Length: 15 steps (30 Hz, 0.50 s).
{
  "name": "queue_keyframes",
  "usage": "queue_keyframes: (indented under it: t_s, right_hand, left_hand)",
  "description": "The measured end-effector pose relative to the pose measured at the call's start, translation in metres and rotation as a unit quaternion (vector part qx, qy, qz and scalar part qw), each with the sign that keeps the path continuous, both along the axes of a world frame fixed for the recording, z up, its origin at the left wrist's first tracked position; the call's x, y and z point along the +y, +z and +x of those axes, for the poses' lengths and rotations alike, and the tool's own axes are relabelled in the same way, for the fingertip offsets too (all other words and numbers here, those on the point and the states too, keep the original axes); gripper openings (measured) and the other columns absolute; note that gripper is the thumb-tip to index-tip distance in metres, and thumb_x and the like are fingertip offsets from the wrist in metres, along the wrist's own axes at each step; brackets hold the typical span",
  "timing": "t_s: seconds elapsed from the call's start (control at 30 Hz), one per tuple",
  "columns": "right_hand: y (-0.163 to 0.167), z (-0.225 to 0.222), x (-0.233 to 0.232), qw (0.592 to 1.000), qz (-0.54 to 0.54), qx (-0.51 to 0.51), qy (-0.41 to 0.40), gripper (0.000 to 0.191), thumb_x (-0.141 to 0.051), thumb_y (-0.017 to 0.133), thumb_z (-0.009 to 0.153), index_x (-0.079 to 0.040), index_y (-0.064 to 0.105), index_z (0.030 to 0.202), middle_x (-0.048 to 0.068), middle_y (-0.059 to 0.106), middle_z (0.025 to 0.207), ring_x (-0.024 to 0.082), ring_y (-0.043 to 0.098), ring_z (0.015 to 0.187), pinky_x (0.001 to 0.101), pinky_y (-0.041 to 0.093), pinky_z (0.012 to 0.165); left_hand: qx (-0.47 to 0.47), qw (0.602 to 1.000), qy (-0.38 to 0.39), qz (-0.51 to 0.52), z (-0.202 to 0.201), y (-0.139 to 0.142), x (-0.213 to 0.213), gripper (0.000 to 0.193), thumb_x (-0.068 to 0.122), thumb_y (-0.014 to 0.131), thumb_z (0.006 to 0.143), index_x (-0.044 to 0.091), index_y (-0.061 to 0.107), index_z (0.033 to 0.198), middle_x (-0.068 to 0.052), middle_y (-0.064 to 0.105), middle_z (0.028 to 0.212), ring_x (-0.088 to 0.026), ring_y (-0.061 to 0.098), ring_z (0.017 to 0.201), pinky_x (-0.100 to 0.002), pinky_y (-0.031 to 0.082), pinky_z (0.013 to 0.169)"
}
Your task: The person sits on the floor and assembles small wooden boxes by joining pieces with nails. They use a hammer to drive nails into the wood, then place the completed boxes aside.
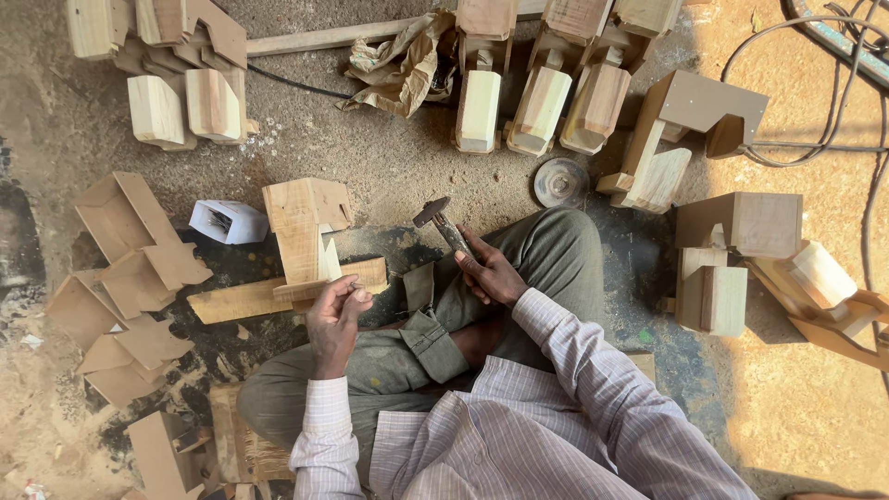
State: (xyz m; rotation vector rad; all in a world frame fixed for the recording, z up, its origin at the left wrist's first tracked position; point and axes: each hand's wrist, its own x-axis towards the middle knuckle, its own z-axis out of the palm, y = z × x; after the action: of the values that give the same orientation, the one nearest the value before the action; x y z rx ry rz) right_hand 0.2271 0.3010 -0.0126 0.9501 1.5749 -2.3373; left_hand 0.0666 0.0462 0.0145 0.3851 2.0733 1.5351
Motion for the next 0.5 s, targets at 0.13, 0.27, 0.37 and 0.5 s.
queue_keyframes:
  t_s: [0.13, 0.27, 0.37, 0.5]
  right_hand:
    - [-0.002, 0.001, 0.001, 1.0, 0.003, 0.0, 0.006, 0.073, -0.038, 0.055, 0.103, -0.028, 0.019, 0.166, 0.001, 0.048, 0.063, 0.009, 0.044, 0.041, 0.0279, 0.043, 0.039]
    - [-0.005, 0.002, 0.0, 1.0, -0.003, 0.009, 0.001, 0.073, -0.037, 0.055, 0.103, -0.027, 0.02, 0.166, 0.001, 0.048, 0.063, 0.009, 0.043, 0.042, 0.0276, 0.042, 0.039]
    - [-0.006, 0.003, 0.0, 1.0, -0.005, 0.017, 0.002, 0.072, -0.036, 0.055, 0.104, -0.027, 0.021, 0.166, 0.001, 0.048, 0.064, 0.008, 0.044, 0.043, 0.0272, 0.042, 0.039]
    - [-0.007, 0.001, 0.003, 1.0, -0.021, 0.014, 0.002, 0.072, -0.035, 0.055, 0.104, -0.028, 0.021, 0.166, 0.001, 0.048, 0.064, 0.008, 0.045, 0.044, 0.027, 0.043, 0.04]
  left_hand:
    - [0.034, 0.996, -0.06, -0.052, -0.001, 0.006, 0.039, 0.029, 0.014, 0.068, 0.097, 0.001, 0.07, 0.123, -0.013, 0.076, 0.104, -0.017, 0.077, 0.087, -0.031, 0.068, 0.076]
    - [0.108, 0.975, -0.136, -0.137, -0.024, -0.001, 0.107, 0.029, 0.031, 0.064, 0.101, 0.007, 0.074, 0.116, -0.013, 0.078, 0.099, -0.021, 0.077, 0.084, -0.033, 0.061, 0.068]
    - [0.164, 0.954, -0.205, -0.148, -0.046, -0.022, 0.172, 0.031, 0.033, 0.054, 0.106, 0.008, 0.071, 0.115, -0.013, 0.078, 0.109, -0.026, 0.077, 0.09, -0.037, 0.062, 0.078]
    - [0.222, 0.897, -0.352, -0.145, -0.073, -0.054, 0.255, 0.018, 0.016, 0.054, 0.103, 0.002, 0.066, 0.101, -0.021, 0.055, 0.152, -0.036, 0.059, 0.133, -0.046, 0.048, 0.113]
